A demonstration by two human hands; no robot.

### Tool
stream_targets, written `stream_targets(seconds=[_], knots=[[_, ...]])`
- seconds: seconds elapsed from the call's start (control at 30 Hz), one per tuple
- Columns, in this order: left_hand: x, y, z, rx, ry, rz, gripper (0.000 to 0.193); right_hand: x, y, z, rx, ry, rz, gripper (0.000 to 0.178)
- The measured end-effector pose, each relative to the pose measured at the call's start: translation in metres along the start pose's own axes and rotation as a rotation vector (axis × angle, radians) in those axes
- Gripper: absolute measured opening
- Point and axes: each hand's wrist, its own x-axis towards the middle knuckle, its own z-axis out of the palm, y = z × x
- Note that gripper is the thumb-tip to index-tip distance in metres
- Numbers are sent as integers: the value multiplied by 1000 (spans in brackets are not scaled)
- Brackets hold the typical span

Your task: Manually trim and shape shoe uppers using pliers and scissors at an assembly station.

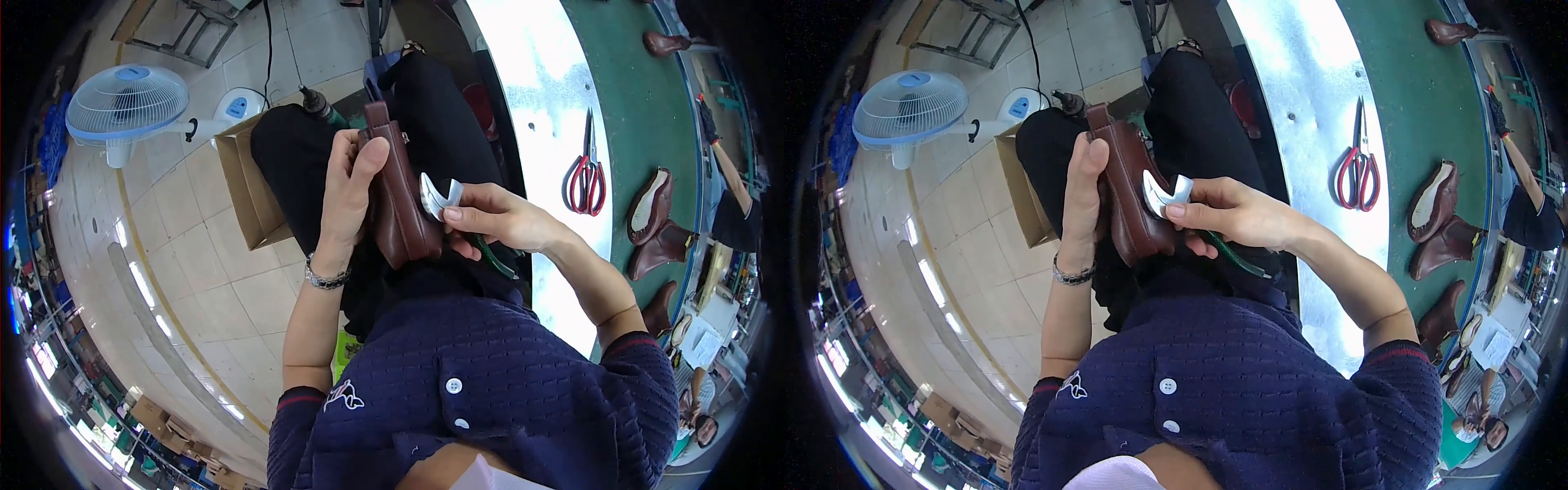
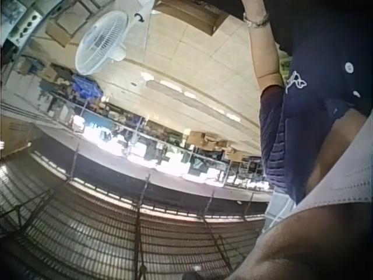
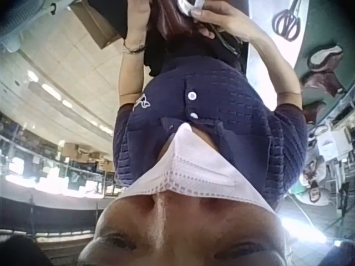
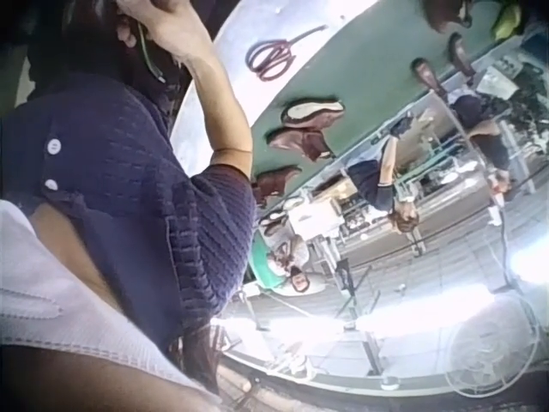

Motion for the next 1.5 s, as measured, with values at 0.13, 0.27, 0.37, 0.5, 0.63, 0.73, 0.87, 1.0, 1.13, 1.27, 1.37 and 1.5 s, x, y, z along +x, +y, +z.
stream_targets(seconds=[0.13, 0.27, 0.37, 0.5, 0.63, 0.73, 0.87, 1.0, 1.13, 1.27, 1.37, 1.5], knots=[[-5, 6, 8, -43, 24, 44, 44, 0, 4, -1, -55, -10, 57, 42], [-15, -2, 16, 32, 50, 84, 39, 0, -14, 5, -266, -115, 158, 60], [-21, -7, 16, 38, 71, 118, 36, -4, -24, 16, -492, -19, 280, 58], [-23, -6, 20, 45, 88, 103, 34, -6, -40, 23, -982, 32, 142, 64], [-16, 0, 17, 95, 157, 129, 36, 7, -66, 32, -890, 41, 363, 64], [-10, 6, 14, 81, 140, 71, 39, 9, -42, 28, -660, 74, 328, 65], [-1, 3, 17, 121, 120, 133, 46, -1, -49, 29, -911, 176, 155, 64], [13, -22, -3, -55, 114, -62, 54, 1, -52, 25, -1222, 273, -90, 64], [15, -48, -50, -261, -116, -70, 66, 6, -39, 22, -733, 174, 8, 69], [34, -70, -54, -384, -295, -130, 74, 5, 3, 8, -449, 258, -103, 68], [55, -81, -58, -431, -362, -220, 74, -9, 8, -8, -433, 575, 4, 58], [94, -100, -78, -534, -633, -288, 68, -27, 42, -65, -906, 1127, -1, 34]])
